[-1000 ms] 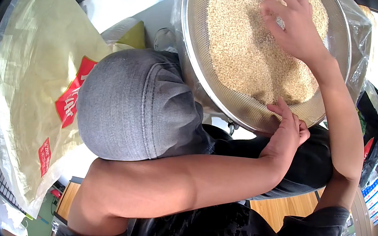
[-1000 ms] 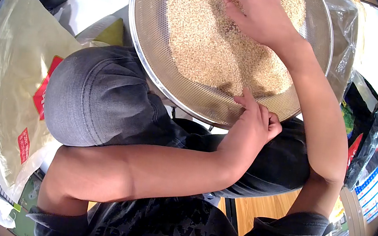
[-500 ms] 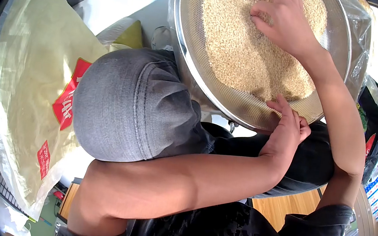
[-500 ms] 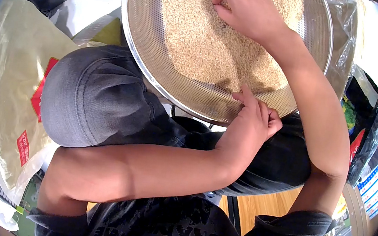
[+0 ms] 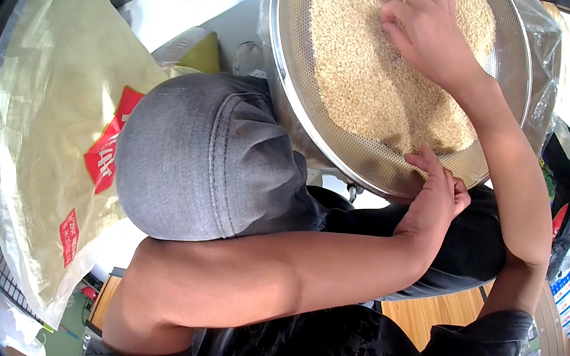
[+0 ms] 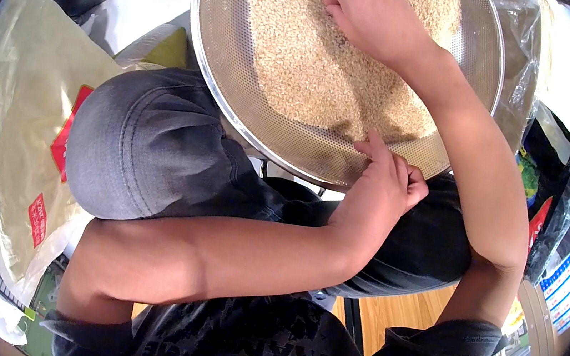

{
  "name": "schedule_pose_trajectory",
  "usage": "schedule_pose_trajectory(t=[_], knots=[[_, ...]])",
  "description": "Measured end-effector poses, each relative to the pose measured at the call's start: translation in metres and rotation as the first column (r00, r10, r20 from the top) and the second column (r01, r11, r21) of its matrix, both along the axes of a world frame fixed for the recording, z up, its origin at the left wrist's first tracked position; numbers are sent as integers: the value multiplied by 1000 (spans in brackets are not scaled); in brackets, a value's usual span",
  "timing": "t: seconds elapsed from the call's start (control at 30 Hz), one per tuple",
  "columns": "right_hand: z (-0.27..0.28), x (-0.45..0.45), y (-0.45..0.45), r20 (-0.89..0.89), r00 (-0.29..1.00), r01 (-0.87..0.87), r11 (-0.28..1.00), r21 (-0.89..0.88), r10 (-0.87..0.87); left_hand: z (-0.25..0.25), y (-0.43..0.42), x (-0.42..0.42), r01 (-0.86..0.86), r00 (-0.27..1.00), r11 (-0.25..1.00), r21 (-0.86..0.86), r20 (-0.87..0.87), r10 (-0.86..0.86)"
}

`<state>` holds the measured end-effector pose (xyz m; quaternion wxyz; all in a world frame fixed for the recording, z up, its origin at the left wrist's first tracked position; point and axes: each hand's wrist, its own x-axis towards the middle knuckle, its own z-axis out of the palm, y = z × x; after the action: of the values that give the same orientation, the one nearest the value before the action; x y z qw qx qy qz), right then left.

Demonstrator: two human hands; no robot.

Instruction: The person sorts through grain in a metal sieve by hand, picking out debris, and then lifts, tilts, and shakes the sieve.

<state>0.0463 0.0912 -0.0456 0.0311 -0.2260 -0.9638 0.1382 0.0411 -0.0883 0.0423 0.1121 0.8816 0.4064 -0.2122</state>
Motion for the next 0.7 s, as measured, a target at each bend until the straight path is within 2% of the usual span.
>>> schedule_pose_trajectory(t=[0.23,0.3,0.43,0.53,0.6,0.7], knots=[[6,4,10,-19,998,-64,997,-32,63,-4,-3,4,-17,1000,1000,22,5,17],[10,7,10,-48,999,13,982,-187,-22,-3,-3,4,-19,1000,999,30,2,19],[3,16,12,4,1000,-22,992,-121,22,-1,0,0,19,1000,1000,13,2,-19],[3,16,11,-35,999,-32,985,-167,26,-2,0,1,34,999,999,12,-11,-34],[5,17,12,-2,1000,2,966,-260,-3,-4,-1,2,31,999,999,17,-21,-31],[5,19,11,2,999,42,958,-283,-44,-5,-2,3,31,999,999,24,-11,-31]])
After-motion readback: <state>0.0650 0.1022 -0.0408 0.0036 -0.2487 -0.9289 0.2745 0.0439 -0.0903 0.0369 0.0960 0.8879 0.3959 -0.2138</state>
